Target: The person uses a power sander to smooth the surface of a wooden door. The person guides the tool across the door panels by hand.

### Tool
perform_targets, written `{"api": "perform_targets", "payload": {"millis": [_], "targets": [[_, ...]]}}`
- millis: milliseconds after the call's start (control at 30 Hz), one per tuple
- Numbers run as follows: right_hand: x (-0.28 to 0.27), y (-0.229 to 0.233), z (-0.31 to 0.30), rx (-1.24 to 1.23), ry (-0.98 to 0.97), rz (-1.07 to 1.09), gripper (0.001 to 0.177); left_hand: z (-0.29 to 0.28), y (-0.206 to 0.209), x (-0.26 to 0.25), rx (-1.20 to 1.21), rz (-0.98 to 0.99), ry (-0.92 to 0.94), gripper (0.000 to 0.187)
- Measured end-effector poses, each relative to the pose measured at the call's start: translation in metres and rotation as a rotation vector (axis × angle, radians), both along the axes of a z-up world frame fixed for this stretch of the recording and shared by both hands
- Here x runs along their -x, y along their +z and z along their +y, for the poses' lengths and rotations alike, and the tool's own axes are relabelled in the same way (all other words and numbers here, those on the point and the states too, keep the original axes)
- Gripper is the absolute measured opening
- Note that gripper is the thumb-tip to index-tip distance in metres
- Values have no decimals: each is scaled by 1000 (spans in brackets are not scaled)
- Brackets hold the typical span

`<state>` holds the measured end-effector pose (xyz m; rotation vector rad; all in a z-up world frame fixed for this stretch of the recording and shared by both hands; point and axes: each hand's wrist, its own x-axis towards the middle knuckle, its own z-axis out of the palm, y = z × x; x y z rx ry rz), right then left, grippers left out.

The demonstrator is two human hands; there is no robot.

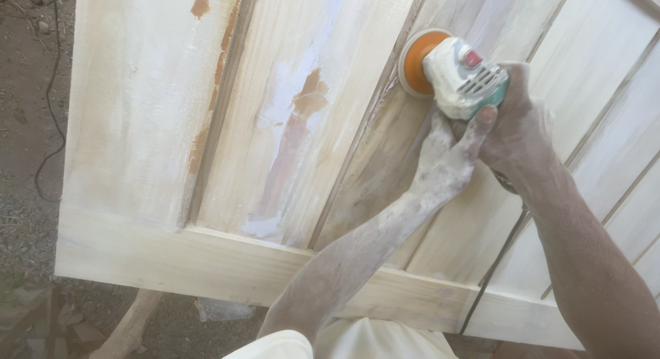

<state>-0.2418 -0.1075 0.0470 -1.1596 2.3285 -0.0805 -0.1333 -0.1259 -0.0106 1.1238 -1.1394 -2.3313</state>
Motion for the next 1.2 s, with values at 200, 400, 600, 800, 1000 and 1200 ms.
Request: {"api": "perform_targets", "payload": {"millis": [200,400,600,800,1000,1200], "targets": [[33,-5,-24,64,-89,-28,79,-27,-14,49,18,-165,-128,138],[20,-10,-5,41,-187,-103,64,-16,-2,29,33,-183,-75,113],[-49,-16,86,-18,36,-77,71,58,24,-69,-85,-49,-24,94],[-123,0,162,-44,76,-171,75,127,38,-158,-402,34,-133,92],[-141,1,185,-19,96,-254,65,154,28,-183,-446,33,-202,93],[-88,-5,147,-6,85,-136,73,126,20,-119,-396,105,-94,91]]}}
